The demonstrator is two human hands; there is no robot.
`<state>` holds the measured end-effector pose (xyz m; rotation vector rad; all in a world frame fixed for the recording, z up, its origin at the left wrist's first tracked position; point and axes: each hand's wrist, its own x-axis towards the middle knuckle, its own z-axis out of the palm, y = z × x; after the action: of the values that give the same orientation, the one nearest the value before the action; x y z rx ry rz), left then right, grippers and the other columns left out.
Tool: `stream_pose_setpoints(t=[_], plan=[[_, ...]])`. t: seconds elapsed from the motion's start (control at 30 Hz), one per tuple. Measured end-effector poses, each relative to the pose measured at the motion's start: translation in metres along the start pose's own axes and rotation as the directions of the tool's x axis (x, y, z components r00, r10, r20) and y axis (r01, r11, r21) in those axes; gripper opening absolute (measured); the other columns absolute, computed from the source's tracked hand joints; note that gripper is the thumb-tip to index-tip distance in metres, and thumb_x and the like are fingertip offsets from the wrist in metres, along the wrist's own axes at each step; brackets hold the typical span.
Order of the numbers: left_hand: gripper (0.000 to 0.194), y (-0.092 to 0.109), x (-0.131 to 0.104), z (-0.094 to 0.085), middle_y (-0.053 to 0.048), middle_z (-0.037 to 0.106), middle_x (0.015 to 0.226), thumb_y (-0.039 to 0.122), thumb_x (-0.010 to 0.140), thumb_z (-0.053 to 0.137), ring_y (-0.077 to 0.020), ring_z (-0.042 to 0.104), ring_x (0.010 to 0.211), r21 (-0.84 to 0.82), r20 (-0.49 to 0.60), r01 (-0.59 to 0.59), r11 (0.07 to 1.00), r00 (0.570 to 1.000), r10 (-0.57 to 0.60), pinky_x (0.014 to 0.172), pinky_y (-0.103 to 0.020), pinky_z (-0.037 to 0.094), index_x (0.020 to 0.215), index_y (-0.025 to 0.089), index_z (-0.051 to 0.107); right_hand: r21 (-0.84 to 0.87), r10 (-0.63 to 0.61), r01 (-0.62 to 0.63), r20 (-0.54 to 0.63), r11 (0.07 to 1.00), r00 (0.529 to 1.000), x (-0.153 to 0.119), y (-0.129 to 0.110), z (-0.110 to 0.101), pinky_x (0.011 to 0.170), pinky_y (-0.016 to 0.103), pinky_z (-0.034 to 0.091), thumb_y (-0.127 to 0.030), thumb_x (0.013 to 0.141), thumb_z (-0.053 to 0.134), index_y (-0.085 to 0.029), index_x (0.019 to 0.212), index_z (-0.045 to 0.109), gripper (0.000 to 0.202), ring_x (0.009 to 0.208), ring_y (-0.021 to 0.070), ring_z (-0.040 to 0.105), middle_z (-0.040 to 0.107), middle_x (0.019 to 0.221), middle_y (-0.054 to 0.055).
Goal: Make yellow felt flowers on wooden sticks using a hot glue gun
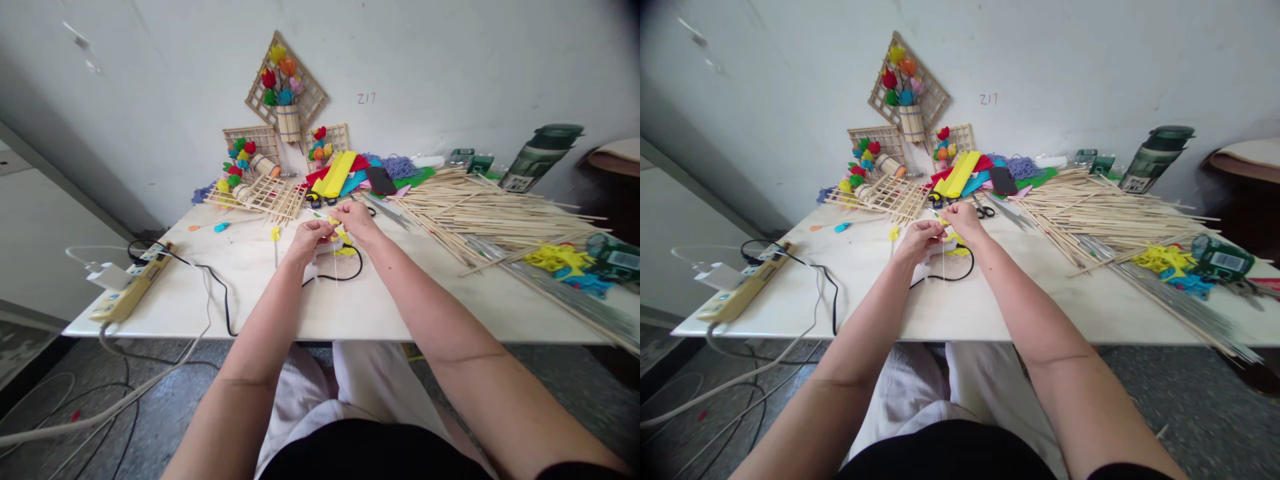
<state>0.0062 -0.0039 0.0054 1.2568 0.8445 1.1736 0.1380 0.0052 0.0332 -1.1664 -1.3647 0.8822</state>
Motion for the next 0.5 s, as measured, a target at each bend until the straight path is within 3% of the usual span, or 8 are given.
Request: stream_pose_setpoints(t=[0.2, 0.37, 0.43, 0.5], plan=[[0.027, 0.005, 0.001, -0.004, -0.002, 0.064, 0.059, 0.039, 0.058, 0.078, -0.0068, 0.048, 0.05, 0.119, 0.021, -0.093, 0.989, 0.996, 0.091, 0.05, -0.022, 0.034, 0.064, 0.015, 0.066, 0.071, 0.008, -0.009, 0.012, 0.997, 1.0, -0.001, -0.002, 0.0, 0.042, 0.019, 0.031, -0.022, 0.067, 0.064, -0.015, 0.06, 0.056, 0.013, 0.046, 0.0064, 0.04, 0.052, 0.052, -0.004], [0.024, 0.006, 0.003, -0.011, -0.002, 0.065, 0.06, 0.036, 0.059, 0.077, -0.0067, 0.048, 0.049, 0.096, -0.01, -0.122, 0.988, 0.992, 0.124, 0.049, -0.021, 0.035, 0.065, 0.015, 0.066, 0.126, -0.031, 0.026, 0.038, 0.992, 0.999, 0.001, -0.001, -0.006, 0.042, 0.018, 0.035, -0.032, 0.074, 0.064, -0.015, 0.068, 0.061, 0.018, 0.05, 0.0079, 0.048, 0.059, 0.059, 0.0], [0.024, 0.007, 0.004, -0.015, -0.002, 0.065, 0.059, 0.035, 0.058, 0.077, -0.0066, 0.047, 0.048, 0.062, -0.058, -0.135, 0.989, 0.989, 0.138, 0.048, -0.021, 0.034, 0.064, 0.015, 0.065, 0.069, -0.028, 0.025, 0.044, 0.997, 0.999, 0.005, 0.002, -0.009, 0.043, 0.018, 0.037, -0.03, 0.078, 0.058, -0.014, 0.072, 0.062, 0.017, 0.053, 0.009, 0.052, 0.064, 0.067, 0.002], [0.023, 0.009, 0.006, -0.022, -0.001, 0.064, 0.059, 0.034, 0.058, 0.077, -0.0062, 0.048, 0.049, 0.028, -0.112, -0.166, 0.986, 0.979, 0.168, 0.048, -0.02, 0.034, 0.062, 0.016, 0.065, -0.1, -0.04, 0.048, 0.087, 0.994, 0.995, 0.007, 0.008, -0.011, 0.049, 0.02, 0.042, -0.023, 0.077, 0.056, -0.014, 0.076, 0.064, 0.013, 0.059, 0.0106, 0.057, 0.067, 0.075, 0.004]])
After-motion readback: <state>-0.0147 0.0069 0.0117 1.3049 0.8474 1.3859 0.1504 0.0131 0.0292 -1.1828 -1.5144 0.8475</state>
